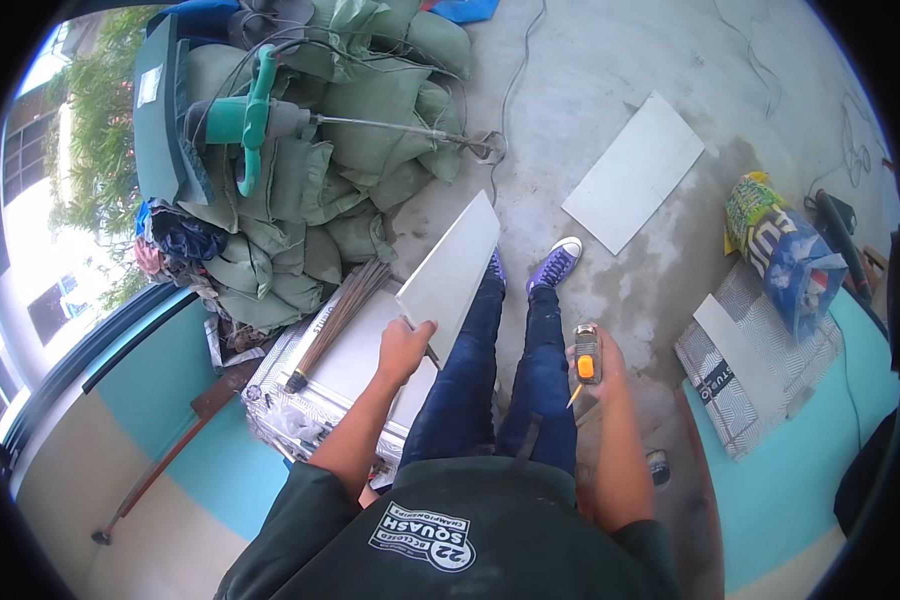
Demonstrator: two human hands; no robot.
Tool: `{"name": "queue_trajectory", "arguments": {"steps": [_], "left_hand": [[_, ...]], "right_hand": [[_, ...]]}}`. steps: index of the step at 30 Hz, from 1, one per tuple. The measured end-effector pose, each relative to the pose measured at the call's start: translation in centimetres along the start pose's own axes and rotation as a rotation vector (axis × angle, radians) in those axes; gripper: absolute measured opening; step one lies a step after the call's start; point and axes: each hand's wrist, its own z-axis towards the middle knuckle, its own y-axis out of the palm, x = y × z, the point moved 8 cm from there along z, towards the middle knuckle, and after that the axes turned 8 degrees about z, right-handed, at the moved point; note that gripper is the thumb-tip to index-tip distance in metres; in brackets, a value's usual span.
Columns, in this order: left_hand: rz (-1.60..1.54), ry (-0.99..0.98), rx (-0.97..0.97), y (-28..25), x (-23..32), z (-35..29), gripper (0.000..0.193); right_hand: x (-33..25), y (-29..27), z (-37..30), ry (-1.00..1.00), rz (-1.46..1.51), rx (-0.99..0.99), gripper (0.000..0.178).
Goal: The person marks a tile with a pencil using another tile as a guide. The person then sets the guide tile aside, puts down a measuring tape, and picks up and carries the marked tile across the room.
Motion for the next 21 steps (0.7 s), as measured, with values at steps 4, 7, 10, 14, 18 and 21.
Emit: {"name": "queue_trajectory", "arguments": {"steps": [4, 7, 10, 14, 18, 21], "left_hand": [[0.498, 0.085, 0.05, -4.4, 4.2, -0.1, 0.045], [0.635, 0.21, 0.085, -6.3, 4.4, 1.9, 0.038], [0.675, 0.246, 0.133, -7.6, 3.2, 4.7, 0.037], [0.77, 0.294, 0.161, -8.8, 3.8, 7.3, 0.035], [0.79, 0.277, 0.148, -10.6, 4.0, 9.3, 0.04], [0.825, 0.292, 0.149, -11.7, 4.6, 11.0, 0.041]], "right_hand": [[-0.3, -0.3, -0.3, -0.039, -0.042, 0.053, 0.029], [-0.3, 0.8, -0.9, -0.03, -0.068, 0.082, 0.028], [0.2, 0.9, -0.4, -0.058, -0.05, 0.119, 0.029], [1.0, 1.2, 0.0, -0.036, -0.039, 0.077, 0.028], [1.4, 2.4, -0.7, -0.039, -0.123, 0.105, 0.025], [1.6, 2.3, -0.6, -0.053, -0.15, 0.109, 0.025]]}}
